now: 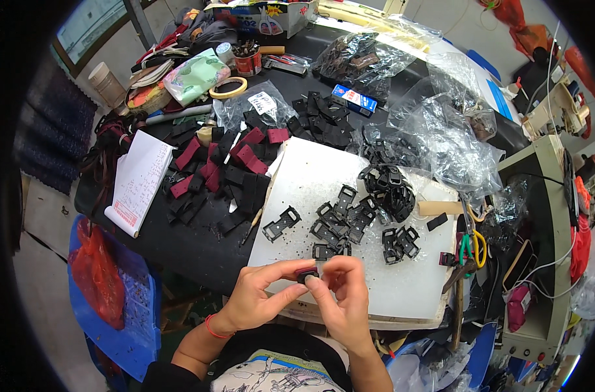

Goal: The person assembles black plastic buckles by inserting short strips of black and maroon fabric into them. The person picks up a buckle and a fabric strip, threads the fabric through the buckle, and places the finished unit on a white board. This process is repeated continuously throughout the video.

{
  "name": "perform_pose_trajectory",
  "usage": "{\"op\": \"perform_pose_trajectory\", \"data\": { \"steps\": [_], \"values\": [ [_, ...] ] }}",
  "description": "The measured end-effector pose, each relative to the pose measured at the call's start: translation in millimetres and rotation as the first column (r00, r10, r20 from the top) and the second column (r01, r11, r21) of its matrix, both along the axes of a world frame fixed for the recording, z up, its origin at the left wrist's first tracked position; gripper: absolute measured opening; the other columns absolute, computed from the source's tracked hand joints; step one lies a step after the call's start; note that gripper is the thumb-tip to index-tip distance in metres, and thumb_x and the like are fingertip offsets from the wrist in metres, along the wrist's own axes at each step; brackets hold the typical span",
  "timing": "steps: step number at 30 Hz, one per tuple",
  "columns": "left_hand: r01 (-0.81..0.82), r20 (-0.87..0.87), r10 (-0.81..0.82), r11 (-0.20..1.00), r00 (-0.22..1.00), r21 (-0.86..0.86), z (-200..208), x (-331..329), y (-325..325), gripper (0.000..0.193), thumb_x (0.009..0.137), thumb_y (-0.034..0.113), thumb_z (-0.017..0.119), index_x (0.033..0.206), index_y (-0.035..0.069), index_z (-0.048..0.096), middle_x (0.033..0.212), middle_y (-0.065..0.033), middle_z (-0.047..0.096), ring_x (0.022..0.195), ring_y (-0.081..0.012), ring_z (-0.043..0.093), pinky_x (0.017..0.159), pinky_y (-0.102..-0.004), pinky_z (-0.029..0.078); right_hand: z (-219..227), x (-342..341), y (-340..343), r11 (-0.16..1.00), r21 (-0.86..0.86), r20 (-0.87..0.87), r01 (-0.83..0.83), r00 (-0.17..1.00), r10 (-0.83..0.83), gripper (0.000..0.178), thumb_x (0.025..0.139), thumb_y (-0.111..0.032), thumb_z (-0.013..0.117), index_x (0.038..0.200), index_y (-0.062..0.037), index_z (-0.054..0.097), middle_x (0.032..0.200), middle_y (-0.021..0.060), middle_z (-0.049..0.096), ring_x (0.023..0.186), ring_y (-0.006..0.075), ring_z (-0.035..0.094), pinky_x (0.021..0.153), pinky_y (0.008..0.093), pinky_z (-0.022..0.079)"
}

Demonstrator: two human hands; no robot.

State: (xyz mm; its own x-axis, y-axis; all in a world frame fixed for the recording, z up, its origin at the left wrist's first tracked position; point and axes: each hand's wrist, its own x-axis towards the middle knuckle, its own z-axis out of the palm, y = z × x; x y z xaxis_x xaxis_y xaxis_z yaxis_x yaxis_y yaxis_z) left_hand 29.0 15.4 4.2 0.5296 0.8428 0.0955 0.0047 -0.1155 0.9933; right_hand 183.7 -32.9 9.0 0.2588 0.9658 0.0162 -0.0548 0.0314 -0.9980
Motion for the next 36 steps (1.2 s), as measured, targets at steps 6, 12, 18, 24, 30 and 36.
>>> {"op": "perform_pose_trajectory", "data": {
  "steps": [6,12,18,24,30,36],
  "values": [
    [-0.103,0.047,0.112,0.982,0.993,-0.156,0.0,6.6,-6.7,0.049,0.088,0.009,0.062,0.133,0.0,0.044,0.108,-0.0152,0.066,0.097,-0.0163,0.064,0.084,-0.0311,0.05,-4.9,5.2,-1.9,1.0,0.025,0.262,0.01,0.965,-0.016,0.015,0.083,-0.007,0.069,0.095,-0.0002,0.064,0.1,0.0087,0.053,0.085,0.0135,0.05,0.074,0.0247,0.042],
    [0.464,0.467,-0.154,0.57,0.871,-0.678,2.7,-1.8,13.0,0.037,0.096,0.015,0.051,0.127,-0.004,0.045,0.102,-0.0078,0.061,0.092,-0.0123,0.06,0.083,-0.0281,0.05,-10.0,16.4,-2.2,0.991,0.091,0.049,-0.097,0.995,0.093,0.021,0.084,-0.005,0.065,0.104,0.0006,0.064,0.107,0.0117,0.054,0.095,0.0169,0.049,0.086,0.0266,0.037],
    [0.141,0.261,0.033,0.773,0.965,-0.618,-3.3,3.3,-2.7,0.026,0.092,0.012,0.059,0.113,-0.004,0.055,0.093,-0.0056,0.061,0.076,-0.007,0.06,0.065,-0.0203,0.052,5.3,8.9,-4.0,0.999,0.031,0.252,0.012,0.968,-0.02,0.021,0.082,-0.002,0.065,0.103,0.0,0.067,0.1,0.0123,0.062,0.086,0.0166,0.059,0.074,0.026,0.046],
    [0.023,0.206,0.099,0.854,0.973,-0.52,6.6,11.7,-12.9,0.019,0.09,0.007,0.061,0.104,-0.005,0.057,0.088,-0.0062,0.063,0.072,-0.007,0.061,0.063,-0.0213,0.054,14.0,12.0,2.1,0.99,0.101,0.448,-0.098,0.893,0.043,0.016,0.081,-0.002,0.066,0.098,0.0005,0.068,0.085,0.0127,0.066,0.073,0.019,0.062,0.066,0.0265,0.049],
    [-0.011,0.278,0.161,0.881,0.947,-0.472,-6.4,23.0,-24.0,0.011,0.091,0.005,0.057,0.098,-0.004,0.056,0.084,-0.0066,0.062,0.07,-0.0065,0.06,0.06,-0.0207,0.052,-13.8,-4.1,0.1,0.98,0.186,0.459,0.065,0.876,-0.145,0.005,0.084,-0.001,0.061,0.088,0.0014,0.059,0.077,0.0113,0.057,0.062,0.0177,0.055,0.057,0.0276,0.045],
    [-0.132,0.046,0.153,0.942,0.987,-0.309,-10.5,15.7,-15.1,0.008,0.089,0.004,0.059,0.094,-0.001,0.058,0.074,-0.002,0.062,0.061,-0.0039,0.056,0.051,-0.0189,0.045,-12.6,-0.7,6.3,0.996,0.086,0.385,-0.034,0.923,-0.001,0.005,0.085,-0.002,0.061,0.089,0.0018,0.061,0.074,0.0097,0.058,0.062,0.0159,0.055,0.056,0.0272,0.044]
  ]
}}
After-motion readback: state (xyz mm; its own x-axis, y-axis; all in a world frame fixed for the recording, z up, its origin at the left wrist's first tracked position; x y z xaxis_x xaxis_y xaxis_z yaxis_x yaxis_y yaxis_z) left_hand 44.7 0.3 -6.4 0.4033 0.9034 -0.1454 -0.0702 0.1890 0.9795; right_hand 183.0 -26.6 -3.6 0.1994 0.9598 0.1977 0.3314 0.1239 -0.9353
